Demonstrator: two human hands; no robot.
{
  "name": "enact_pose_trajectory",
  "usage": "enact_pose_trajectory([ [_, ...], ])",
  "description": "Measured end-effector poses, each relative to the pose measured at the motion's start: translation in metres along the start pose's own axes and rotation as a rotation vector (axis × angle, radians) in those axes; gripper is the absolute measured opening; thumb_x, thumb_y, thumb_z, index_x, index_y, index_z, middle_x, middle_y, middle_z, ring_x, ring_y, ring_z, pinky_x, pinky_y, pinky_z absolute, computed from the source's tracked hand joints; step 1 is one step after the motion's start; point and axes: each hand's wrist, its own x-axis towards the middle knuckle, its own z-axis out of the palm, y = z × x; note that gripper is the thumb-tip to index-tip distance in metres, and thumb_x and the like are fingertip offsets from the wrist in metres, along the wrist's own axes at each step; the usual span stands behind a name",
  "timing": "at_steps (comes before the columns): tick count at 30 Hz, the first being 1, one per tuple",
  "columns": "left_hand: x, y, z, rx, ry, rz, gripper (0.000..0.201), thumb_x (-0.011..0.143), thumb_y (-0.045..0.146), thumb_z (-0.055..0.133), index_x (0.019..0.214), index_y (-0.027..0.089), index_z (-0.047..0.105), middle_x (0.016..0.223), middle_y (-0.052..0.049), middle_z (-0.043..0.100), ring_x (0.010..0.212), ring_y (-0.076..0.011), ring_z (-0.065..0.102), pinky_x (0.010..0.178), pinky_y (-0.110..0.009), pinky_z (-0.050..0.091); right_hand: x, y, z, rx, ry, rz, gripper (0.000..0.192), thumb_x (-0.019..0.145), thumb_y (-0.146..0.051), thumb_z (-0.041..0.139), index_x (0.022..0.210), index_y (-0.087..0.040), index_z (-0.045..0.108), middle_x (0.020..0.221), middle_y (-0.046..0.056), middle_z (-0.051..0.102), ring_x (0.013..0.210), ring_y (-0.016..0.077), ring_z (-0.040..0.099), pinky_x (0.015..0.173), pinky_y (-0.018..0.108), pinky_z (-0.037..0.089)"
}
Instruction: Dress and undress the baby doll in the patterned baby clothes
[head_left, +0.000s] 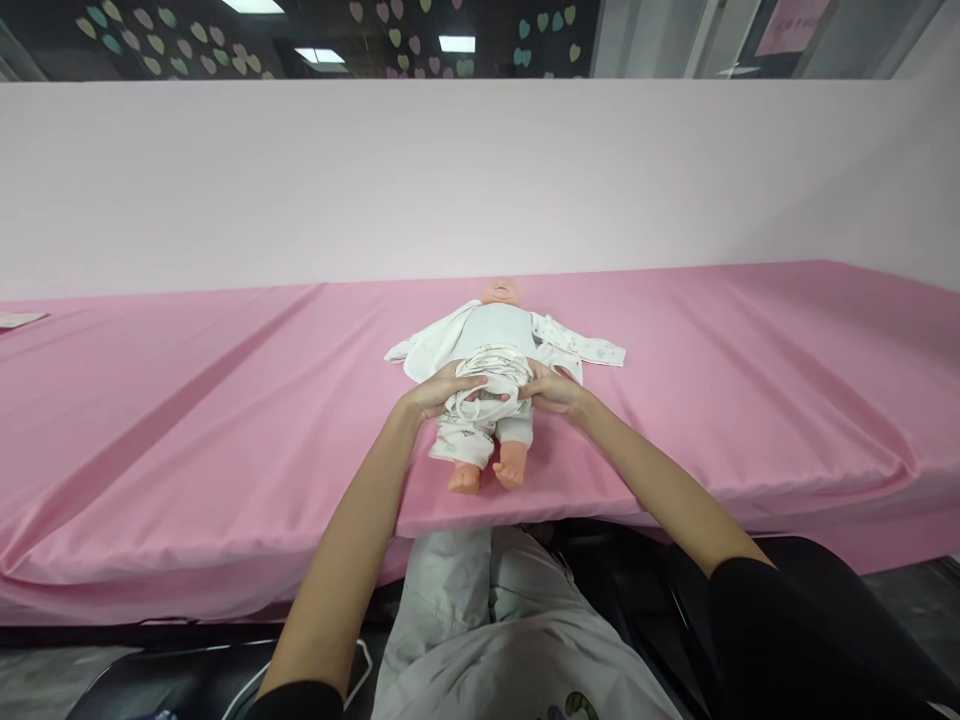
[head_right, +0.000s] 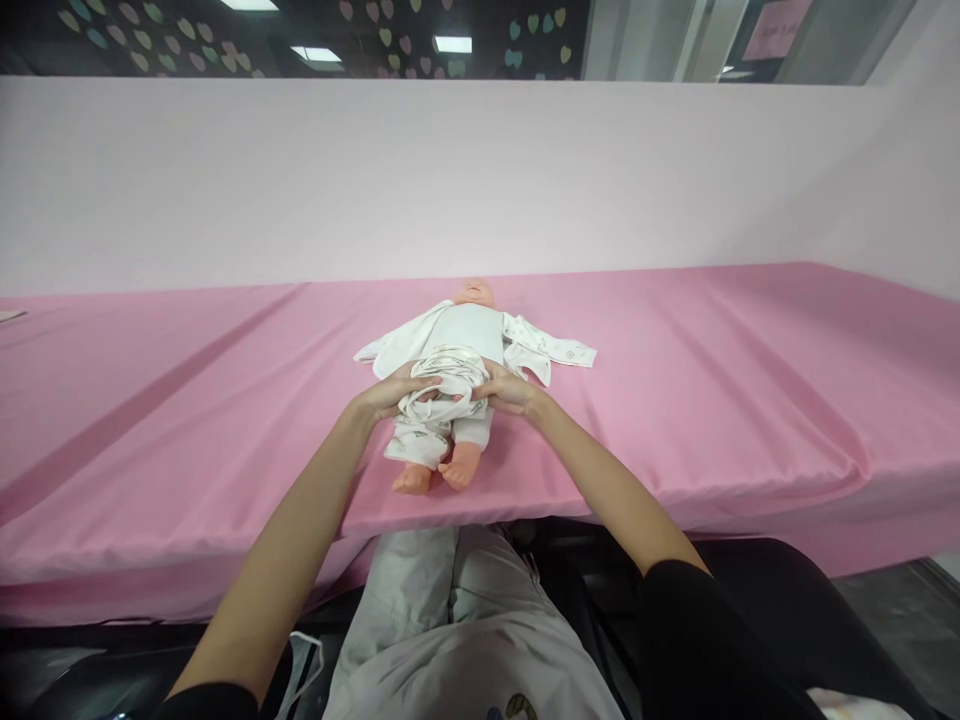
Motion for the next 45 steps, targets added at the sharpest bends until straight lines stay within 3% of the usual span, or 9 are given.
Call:
enact_pose_trajectory([
  [5, -0.001, 0.006, 0.002, 0.12, -0.004, -0.02, 0.052, 0.064, 0.038, 0.073, 0.108, 0.014, 0.058, 0.097, -0.007, 0.068, 0.088, -0.0199, 0.062, 0.079, -0.029, 0.049, 0.002, 0.002, 0.002, 0.014, 0.053, -0.001, 0.057, 0.048, -0.001, 0.059, 0.103, -0.018, 0.054, 0.092, 0.003, 0.068, 0.085, 0.0189, 0.064, 0.071, 0.027, 0.053],
  [9, -0.002, 0.01, -0.001, 0.284, -0.055, -0.023, 0.071, 0.053, 0.029, 0.079, 0.117, 0.015, 0.053, 0.105, -0.007, 0.065, 0.096, -0.0233, 0.06, 0.085, -0.033, 0.047, 0.002, 0.0, 0.003, 0.01, 0.059, 0.028, 0.055, 0.045, 0.0, 0.051, 0.097, -0.018, 0.056, 0.085, 0.0, 0.069, 0.083, 0.019, 0.065, 0.069, 0.026, 0.053],
  [13, -0.004, 0.012, 0.0, 0.331, -0.102, -0.004, 0.071, 0.05, 0.022, 0.079, 0.116, 0.016, 0.052, 0.107, -0.007, 0.064, 0.098, -0.0227, 0.059, 0.087, -0.034, 0.046, 0.002, -0.001, 0.003, 0.027, 0.042, 0.035, 0.055, 0.042, 0.001, 0.049, 0.094, -0.017, 0.056, 0.086, 0.002, 0.069, 0.081, 0.0207, 0.064, 0.066, 0.028, 0.053],
  [20, -0.006, 0.01, 0.005, 0.219, -0.08, 0.033, 0.057, 0.052, 0.017, 0.077, 0.105, 0.015, 0.058, 0.091, -0.003, 0.067, 0.085, -0.0183, 0.061, 0.079, -0.029, 0.047, -0.001, -0.003, 0.001, 0.042, -0.018, 0.01, 0.055, 0.048, -0.002, 0.054, 0.101, -0.017, 0.052, 0.089, 0.003, 0.068, 0.078, 0.0183, 0.064, 0.067, 0.028, 0.052],
  [26, -0.006, 0.014, 0.01, 0.145, -0.083, -0.004, 0.019, 0.062, 0.024, 0.072, 0.069, 0.011, 0.061, 0.058, 0.001, 0.058, 0.051, -0.0084, 0.049, 0.049, -0.019, 0.04, -0.005, -0.006, 0.004, 0.01, -0.047, 0.031, 0.047, 0.057, -0.009, 0.069, 0.1, -0.015, 0.05, 0.08, 0.001, 0.066, 0.066, 0.012, 0.062, 0.061, 0.022, 0.049],
  [35, 0.0, 0.002, 0.004, -0.056, -0.035, 0.015, 0.03, 0.064, 0.03, 0.073, 0.062, 0.014, 0.048, 0.046, 0.005, 0.039, 0.04, -0.0036, 0.032, 0.037, -0.018, 0.024, -0.001, -0.003, 0.007, 0.008, 0.02, 0.002, 0.052, 0.056, -0.009, 0.07, 0.103, -0.017, 0.052, 0.079, 0.001, 0.067, 0.073, 0.016, 0.063, 0.069, 0.028, 0.051],
  [38, 0.0, -0.002, 0.0, -0.13, 0.007, 0.063, 0.033, 0.062, 0.03, 0.074, 0.06, 0.016, 0.044, 0.043, 0.008, 0.031, 0.038, -0.0026, 0.024, 0.036, -0.018, 0.019, 0.002, -0.001, 0.012, -0.019, 0.088, -0.076, 0.04, 0.063, -0.017, 0.065, 0.102, -0.018, 0.054, 0.083, 0.002, 0.066, 0.078, 0.0157, 0.062, 0.074, 0.028, 0.049],
  [42, -0.002, -0.003, -0.004, -0.172, -0.027, 0.102, 0.039, 0.059, 0.031, 0.073, 0.051, 0.017, 0.038, 0.039, 0.007, 0.027, 0.036, -0.0025, 0.022, 0.036, -0.019, 0.019, 0.002, 0.002, 0.013, -0.281, 0.222, -0.247, 0.024, 0.069, -0.019, 0.046, 0.089, -0.017, 0.058, 0.082, 0.003, 0.063, 0.078, 0.0174, 0.058, 0.073, 0.03, 0.046],
  [45, -0.004, -0.003, -0.007, -0.176, -0.043, 0.091, 0.041, 0.057, 0.034, 0.071, 0.044, 0.017, 0.036, 0.036, 0.006, 0.027, 0.034, -0.0035, 0.025, 0.035, -0.02, 0.022, 0.001, 0.005, 0.006, -0.82, 0.223, -0.398, 0.027, 0.062, -0.011, 0.038, 0.075, -0.017, 0.06, 0.082, 0.005, 0.061, 0.082, 0.0197, 0.056, 0.076, 0.032, 0.044],
])
